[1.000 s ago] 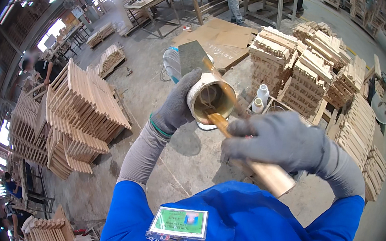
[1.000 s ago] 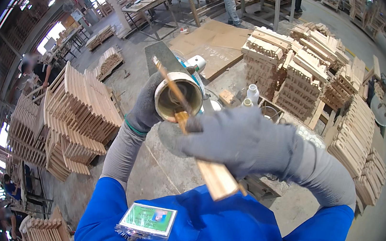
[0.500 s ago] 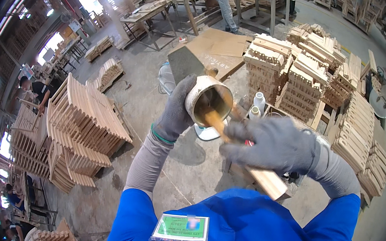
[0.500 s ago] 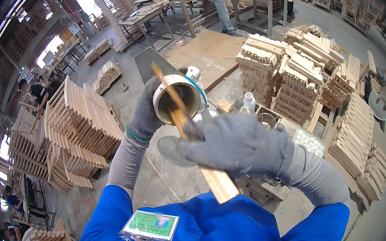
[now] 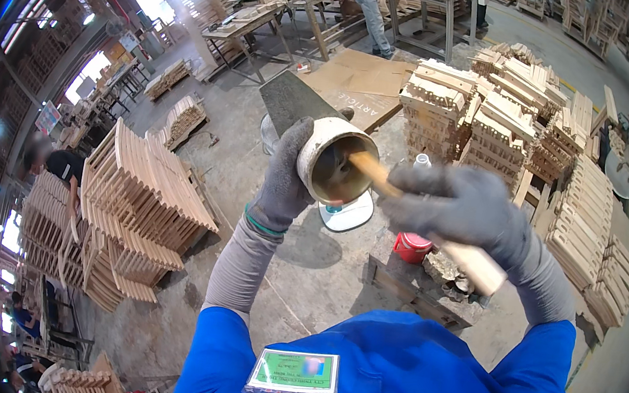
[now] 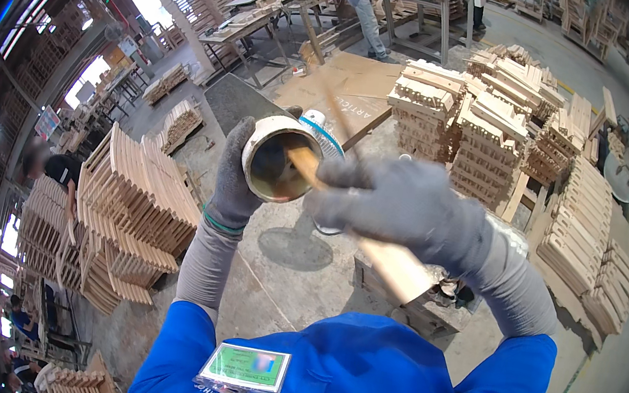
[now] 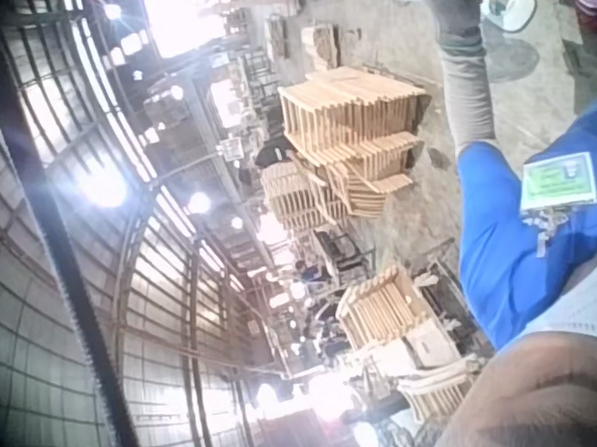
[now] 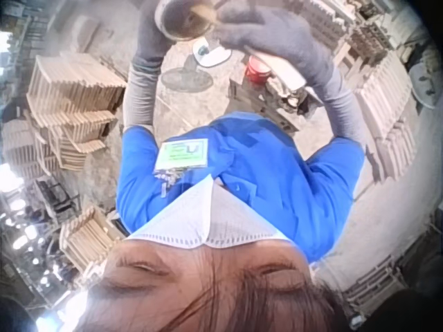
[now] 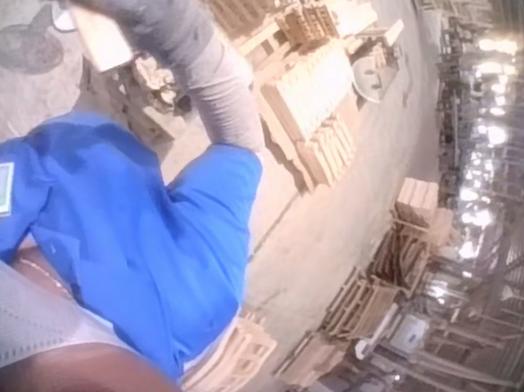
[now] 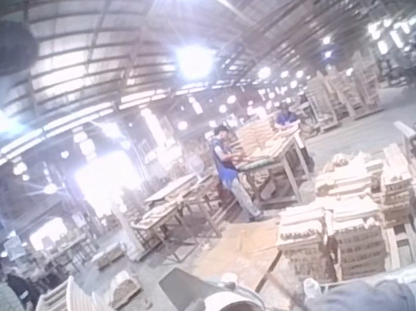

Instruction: The person puts on gloves, picks up a wooden chair frame, and applies a finish to it using a brush. They dip the brush into a container of finish and coat the chair frame, then place it on a stack of other frames.

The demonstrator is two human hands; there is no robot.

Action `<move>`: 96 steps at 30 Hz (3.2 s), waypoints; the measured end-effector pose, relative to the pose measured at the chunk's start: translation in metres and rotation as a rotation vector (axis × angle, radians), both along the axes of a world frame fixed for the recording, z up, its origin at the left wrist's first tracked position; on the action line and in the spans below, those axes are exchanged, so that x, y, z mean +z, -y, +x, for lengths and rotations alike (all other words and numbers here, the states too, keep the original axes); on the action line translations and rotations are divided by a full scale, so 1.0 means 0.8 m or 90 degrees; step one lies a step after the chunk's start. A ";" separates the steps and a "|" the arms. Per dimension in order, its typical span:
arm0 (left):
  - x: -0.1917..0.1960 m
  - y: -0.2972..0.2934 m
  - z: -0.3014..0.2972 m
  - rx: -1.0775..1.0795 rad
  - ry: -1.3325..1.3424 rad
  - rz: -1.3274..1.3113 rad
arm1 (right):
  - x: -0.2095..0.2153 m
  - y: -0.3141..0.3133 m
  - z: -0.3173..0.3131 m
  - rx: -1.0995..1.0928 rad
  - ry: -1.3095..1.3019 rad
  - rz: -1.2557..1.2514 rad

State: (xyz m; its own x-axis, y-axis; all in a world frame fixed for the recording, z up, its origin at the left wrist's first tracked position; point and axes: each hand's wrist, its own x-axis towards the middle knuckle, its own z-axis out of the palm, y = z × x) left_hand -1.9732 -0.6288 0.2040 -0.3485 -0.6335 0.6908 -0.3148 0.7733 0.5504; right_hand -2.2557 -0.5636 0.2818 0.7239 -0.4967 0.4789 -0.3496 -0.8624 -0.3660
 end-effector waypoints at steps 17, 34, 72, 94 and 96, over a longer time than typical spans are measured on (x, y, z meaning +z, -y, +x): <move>0.056 -0.024 -0.037 -0.278 -0.486 0.528 | 0.013 -0.011 -0.018 -0.043 -0.022 -0.223; 0.041 -0.031 -0.021 -0.547 -0.672 0.456 | -0.008 -0.028 0.050 0.057 0.332 0.109; 0.044 -0.047 -0.029 -0.341 -0.525 0.292 | -0.058 -0.024 0.022 0.050 0.214 0.119; -0.006 0.006 -0.064 -0.176 -0.918 0.437 | -0.120 -0.010 0.002 -0.030 0.144 0.223; -0.007 0.013 -0.063 -0.122 -0.935 0.444 | -0.150 0.012 0.000 -0.046 0.354 0.203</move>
State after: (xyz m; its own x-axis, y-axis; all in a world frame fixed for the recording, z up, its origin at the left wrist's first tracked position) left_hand -2.0239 -0.6389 0.1981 0.2047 -0.9741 0.0961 0.8289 0.2247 0.5123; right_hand -2.2555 -0.5730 0.1618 0.3699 -0.7149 0.5934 -0.0868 -0.6625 -0.7440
